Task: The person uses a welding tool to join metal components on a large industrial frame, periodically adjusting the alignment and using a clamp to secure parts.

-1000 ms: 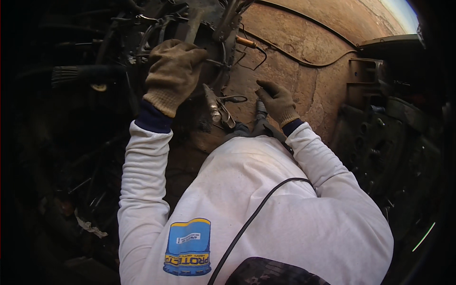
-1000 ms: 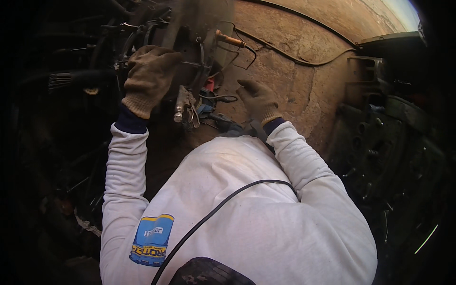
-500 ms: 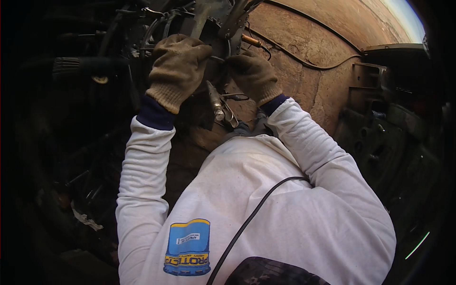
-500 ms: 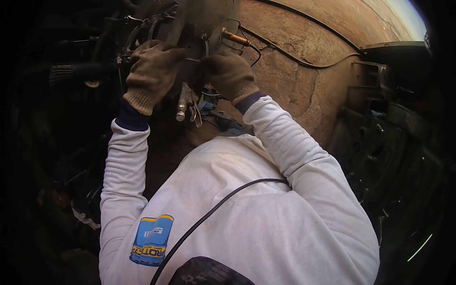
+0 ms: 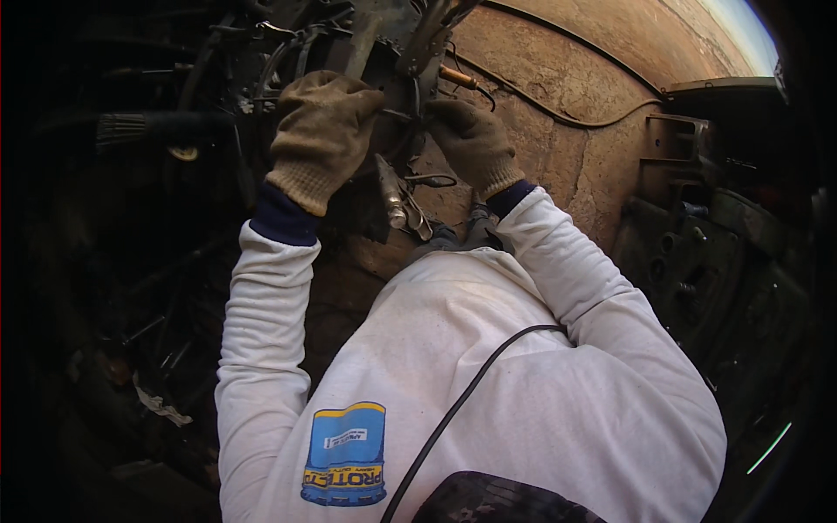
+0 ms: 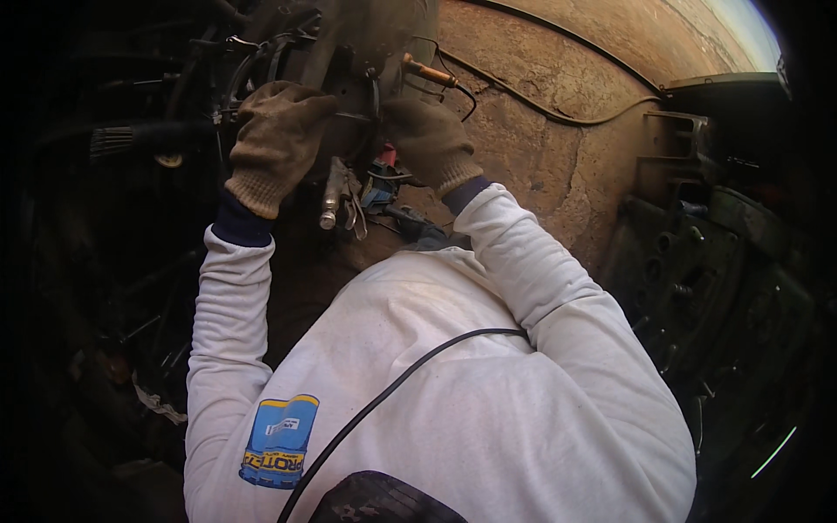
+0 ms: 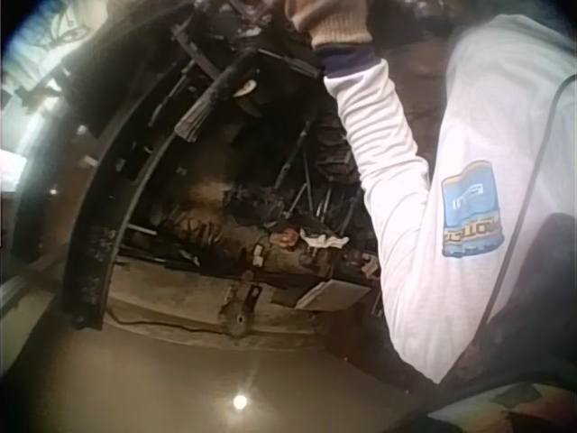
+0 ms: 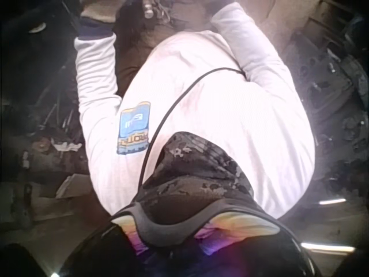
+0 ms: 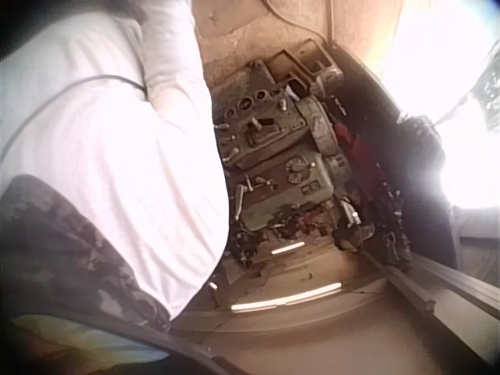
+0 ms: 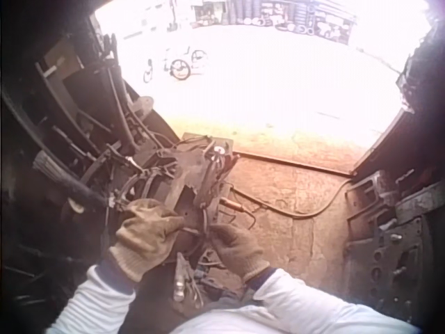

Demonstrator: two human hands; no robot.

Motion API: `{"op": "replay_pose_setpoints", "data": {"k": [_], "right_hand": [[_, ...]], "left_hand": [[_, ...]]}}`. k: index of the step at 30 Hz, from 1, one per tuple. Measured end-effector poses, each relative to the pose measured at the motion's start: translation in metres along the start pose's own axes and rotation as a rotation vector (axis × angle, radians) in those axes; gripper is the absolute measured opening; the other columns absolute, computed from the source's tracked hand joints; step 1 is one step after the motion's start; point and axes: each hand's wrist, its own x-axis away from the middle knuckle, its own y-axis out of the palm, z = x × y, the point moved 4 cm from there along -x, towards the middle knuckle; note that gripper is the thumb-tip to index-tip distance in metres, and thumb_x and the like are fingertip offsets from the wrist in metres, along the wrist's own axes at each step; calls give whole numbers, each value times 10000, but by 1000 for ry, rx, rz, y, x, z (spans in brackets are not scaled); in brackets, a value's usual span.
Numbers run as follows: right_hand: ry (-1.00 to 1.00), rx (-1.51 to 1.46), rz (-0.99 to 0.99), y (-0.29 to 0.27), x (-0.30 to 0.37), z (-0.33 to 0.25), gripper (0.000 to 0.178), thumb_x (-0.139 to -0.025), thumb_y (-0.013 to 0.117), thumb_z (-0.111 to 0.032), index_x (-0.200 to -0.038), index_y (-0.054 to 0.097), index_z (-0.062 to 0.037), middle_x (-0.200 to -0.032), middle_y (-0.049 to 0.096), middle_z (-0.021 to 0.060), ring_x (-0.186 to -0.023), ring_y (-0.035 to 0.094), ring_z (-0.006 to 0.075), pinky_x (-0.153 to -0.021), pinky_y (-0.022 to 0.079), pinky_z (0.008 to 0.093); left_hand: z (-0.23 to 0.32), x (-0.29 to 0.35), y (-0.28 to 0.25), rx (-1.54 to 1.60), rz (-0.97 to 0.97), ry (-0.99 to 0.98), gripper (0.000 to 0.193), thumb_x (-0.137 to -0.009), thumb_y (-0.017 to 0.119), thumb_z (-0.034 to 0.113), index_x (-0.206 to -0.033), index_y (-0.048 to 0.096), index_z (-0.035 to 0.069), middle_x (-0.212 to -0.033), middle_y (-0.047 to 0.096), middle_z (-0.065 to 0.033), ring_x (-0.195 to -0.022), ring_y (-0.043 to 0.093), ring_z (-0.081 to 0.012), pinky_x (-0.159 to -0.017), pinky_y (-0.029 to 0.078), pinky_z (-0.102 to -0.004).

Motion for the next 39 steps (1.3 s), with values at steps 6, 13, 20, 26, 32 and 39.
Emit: {"op": "replay_pose_setpoints", "data": {"k": [6, 13, 20, 26, 32, 39], "right_hand": [[176, -99, 128, -35, 28, 26, 283, -988, 704, -196, -1205, 730, -17, -1118, 777, 126, -1009, 733, 188, -893, 558, 312], [236, -55, 57, -36, 46, 33, 243, -974, 716, -119, -1193, 743, -17, -1093, 773, 105, -1002, 722, 169, -890, 565, 291], [130, -103, -24, -1, 2, -6, 267, -971, 717, -152, -1206, 743, -27, -1087, 775, 108, -1009, 722, 172, -892, 567, 291], [248, -109, -49, 9, -6, -22, 302, -932, 725, -175, -1192, 745, -22, -1040, 778, 101, -925, 726, 164, -837, 572, 294], [351, -293, -47, 13, -7, -17, 285, -908, 724, -140, -1147, 743, 14, -1036, 781, 118, -925, 731, 182, -834, 576, 313], [335, -272, -85, 12, -9, -15, 299, -914, 728, -172, -1147, 742, 15, -1028, 776, 118, -917, 731, 188, -835, 574, 312]], "left_hand": [[1, -1, -1, -20, 26, 23, 167, -877, 718, 105, -1035, 764, 135, -1033, 746, -82, -1009, 700, -318, -887, 556, -426], [0, 0, 0, -7, 0, 7, 191, -866, 715, 105, -1048, 761, 142, -1054, 743, -80, -1007, 703, -319, -880, 564, -423], [-2, -2, 2, -41, -14, 45, 193, -877, 692, 96, -1056, 755, 130, -1049, 738, -89, -1001, 703, -322, -874, 566, -416], [-3, 2, 2, 17, 27, 26, 172, -892, 686, 118, -1050, 755, 121, -1038, 737, -102, -995, 698, -331, -875, 560, -427], [-2, -1, 2, -19, 16, 38, 168, -904, 688, 127, -1055, 761, 127, -1037, 740, -102, -1008, 697, -333, -882, 561, -426], [-2, -1, 3, -13, 1, 19, 158, -913, 690, 126, -1053, 763, 119, -1043, 742, -103, -994, 703, -330, -864, 569, -416]]}}
